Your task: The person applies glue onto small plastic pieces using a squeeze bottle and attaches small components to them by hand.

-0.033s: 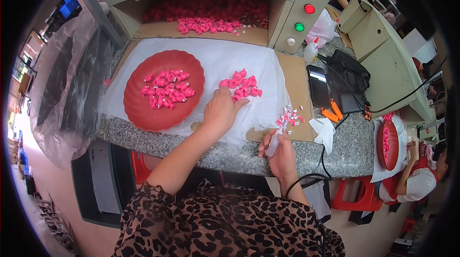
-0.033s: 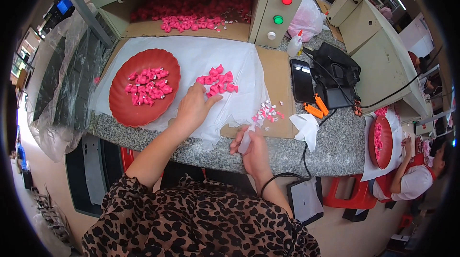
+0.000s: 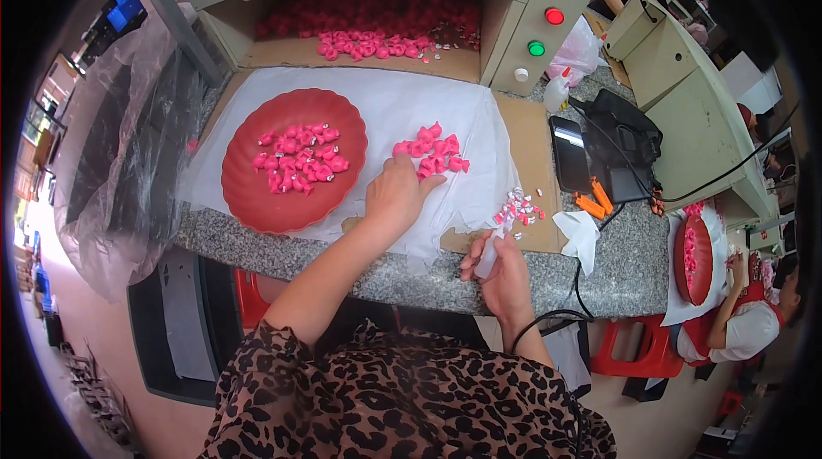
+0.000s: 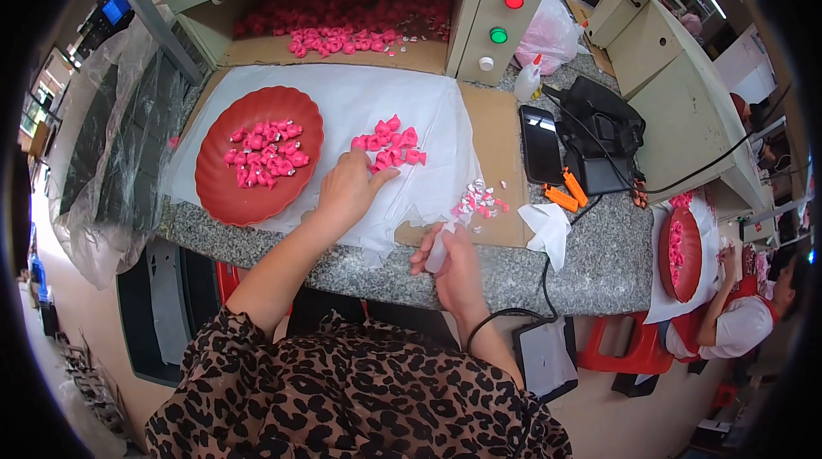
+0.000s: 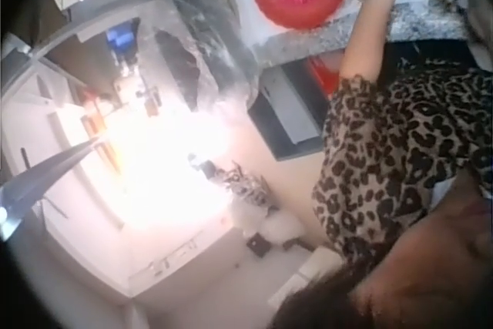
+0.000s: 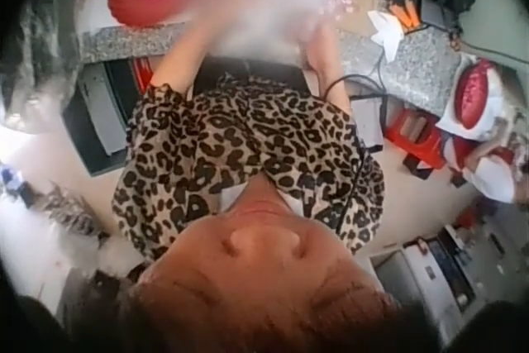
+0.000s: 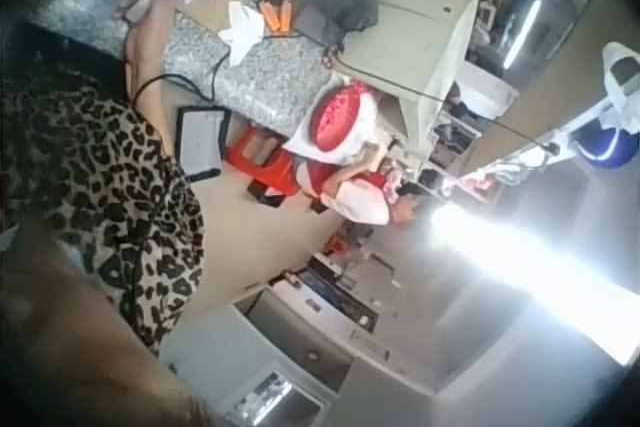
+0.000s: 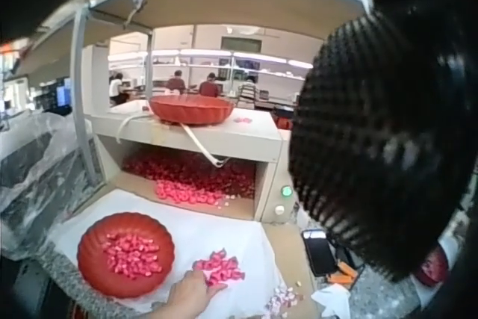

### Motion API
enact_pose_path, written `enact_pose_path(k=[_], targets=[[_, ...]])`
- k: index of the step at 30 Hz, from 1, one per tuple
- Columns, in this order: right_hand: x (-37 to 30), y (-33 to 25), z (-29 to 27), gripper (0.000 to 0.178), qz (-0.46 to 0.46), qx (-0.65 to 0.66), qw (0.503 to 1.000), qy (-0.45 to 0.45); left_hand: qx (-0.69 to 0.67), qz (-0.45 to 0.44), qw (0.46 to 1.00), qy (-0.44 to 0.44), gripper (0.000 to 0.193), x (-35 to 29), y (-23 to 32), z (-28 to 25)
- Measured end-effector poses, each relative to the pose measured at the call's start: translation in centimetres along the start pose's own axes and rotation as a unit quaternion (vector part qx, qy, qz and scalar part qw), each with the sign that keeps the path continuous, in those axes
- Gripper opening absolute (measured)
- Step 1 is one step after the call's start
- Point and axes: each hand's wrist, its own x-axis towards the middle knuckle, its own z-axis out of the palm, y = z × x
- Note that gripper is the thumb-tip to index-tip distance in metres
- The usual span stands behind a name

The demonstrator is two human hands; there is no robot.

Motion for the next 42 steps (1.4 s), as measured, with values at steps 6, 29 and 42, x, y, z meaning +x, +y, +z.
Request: enact_pose_path(k=[6,29,42], targets=[[0.1,-0.7,-1.3,0.025,-0.061,-0.144,0.988,-0.003,-0.066,0.05,0.997,-0.008,0.031,-0.9,-0.9,0.3],[0.2,0.6,-1.5,0.019,-0.333,-0.347,0.876,0.025,-0.481,0.049,0.875,0.0,0.025,-6.2,-0.9,4.2],[0.4,0.9,-2.1,0.018,-0.359,-0.408,0.839,0.026,-0.449,0.056,0.892,0.01,0.023,-6.4,-0.8,4.0]])
